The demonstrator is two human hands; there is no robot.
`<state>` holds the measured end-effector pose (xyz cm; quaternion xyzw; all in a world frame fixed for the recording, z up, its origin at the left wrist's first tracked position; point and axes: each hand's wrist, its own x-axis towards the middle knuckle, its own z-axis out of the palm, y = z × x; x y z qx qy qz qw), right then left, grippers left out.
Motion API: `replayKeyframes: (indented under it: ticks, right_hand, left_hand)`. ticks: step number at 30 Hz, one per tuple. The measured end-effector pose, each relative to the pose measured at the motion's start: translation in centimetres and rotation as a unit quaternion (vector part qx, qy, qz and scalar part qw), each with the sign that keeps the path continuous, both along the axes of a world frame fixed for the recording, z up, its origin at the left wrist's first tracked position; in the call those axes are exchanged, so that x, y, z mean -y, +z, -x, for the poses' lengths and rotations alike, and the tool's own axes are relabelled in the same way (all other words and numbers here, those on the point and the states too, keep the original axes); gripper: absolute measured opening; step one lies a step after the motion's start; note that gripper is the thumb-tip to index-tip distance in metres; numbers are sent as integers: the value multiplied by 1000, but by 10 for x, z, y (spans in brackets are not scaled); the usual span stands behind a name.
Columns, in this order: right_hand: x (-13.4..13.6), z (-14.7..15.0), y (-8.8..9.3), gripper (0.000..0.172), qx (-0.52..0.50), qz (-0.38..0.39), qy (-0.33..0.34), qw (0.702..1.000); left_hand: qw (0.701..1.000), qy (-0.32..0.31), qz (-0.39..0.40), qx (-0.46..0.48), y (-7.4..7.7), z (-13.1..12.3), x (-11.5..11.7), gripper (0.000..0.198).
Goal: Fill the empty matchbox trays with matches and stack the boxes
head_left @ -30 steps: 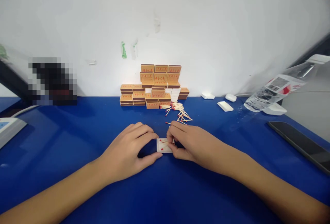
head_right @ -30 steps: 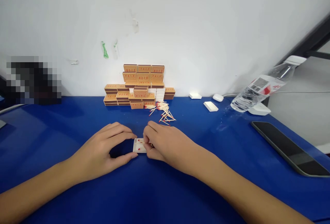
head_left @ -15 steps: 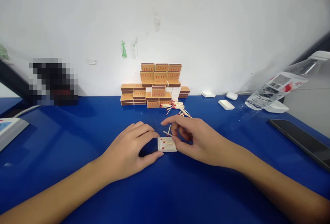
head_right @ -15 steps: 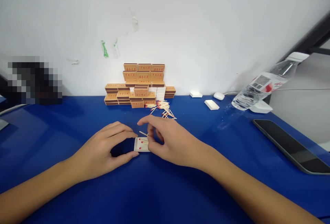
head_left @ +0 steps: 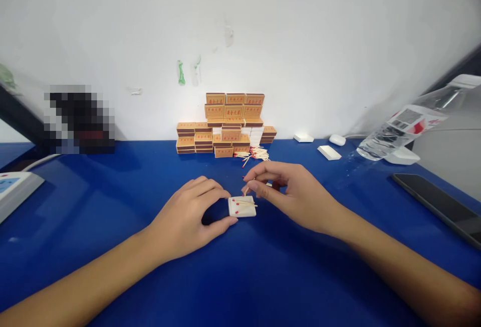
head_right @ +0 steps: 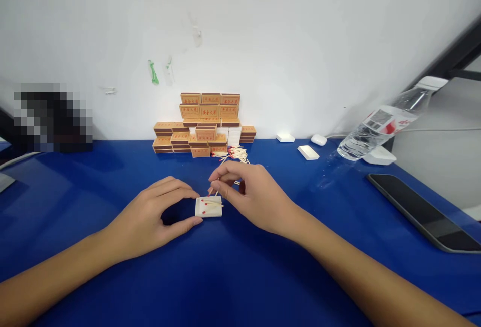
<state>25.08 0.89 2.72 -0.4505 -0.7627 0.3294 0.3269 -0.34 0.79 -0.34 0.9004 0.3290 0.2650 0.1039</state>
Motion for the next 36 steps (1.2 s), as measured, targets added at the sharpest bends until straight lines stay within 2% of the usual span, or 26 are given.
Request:
replayKeyframes:
  ticks: [2, 7, 11, 17, 22, 30, 36]
  right_hand:
    - [0, 1, -1, 11, 0, 8, 0, 1000]
    - [-1, 7, -10, 9, 23, -52, 28, 998]
    - [-3, 7, -16, 7, 47, -64, 37, 996]
    - [-5, -5, -14, 8, 115, -140, 69, 981]
    - [-4, -7, -11, 7, 172, -135, 96, 971]
    - [0, 2, -19, 8, 165, -136, 106, 971]
    - [-1, -6, -9, 9, 161, -136, 93, 973]
  left_hand:
    - [1000, 7, 1, 4, 0, 0, 0, 25]
    - [1000, 16, -4, 17, 0, 0, -1, 23]
    - [999, 26, -3, 24, 0, -1, -1, 22]
    - [999, 27, -7, 19, -1, 0, 0, 22]
    - [1000, 19, -10, 10, 1, 0, 0, 23]
    - [1000, 5, -6, -6, 0, -1, -2, 24]
    - [1000, 7, -3, -3, 1, 0, 0, 23]
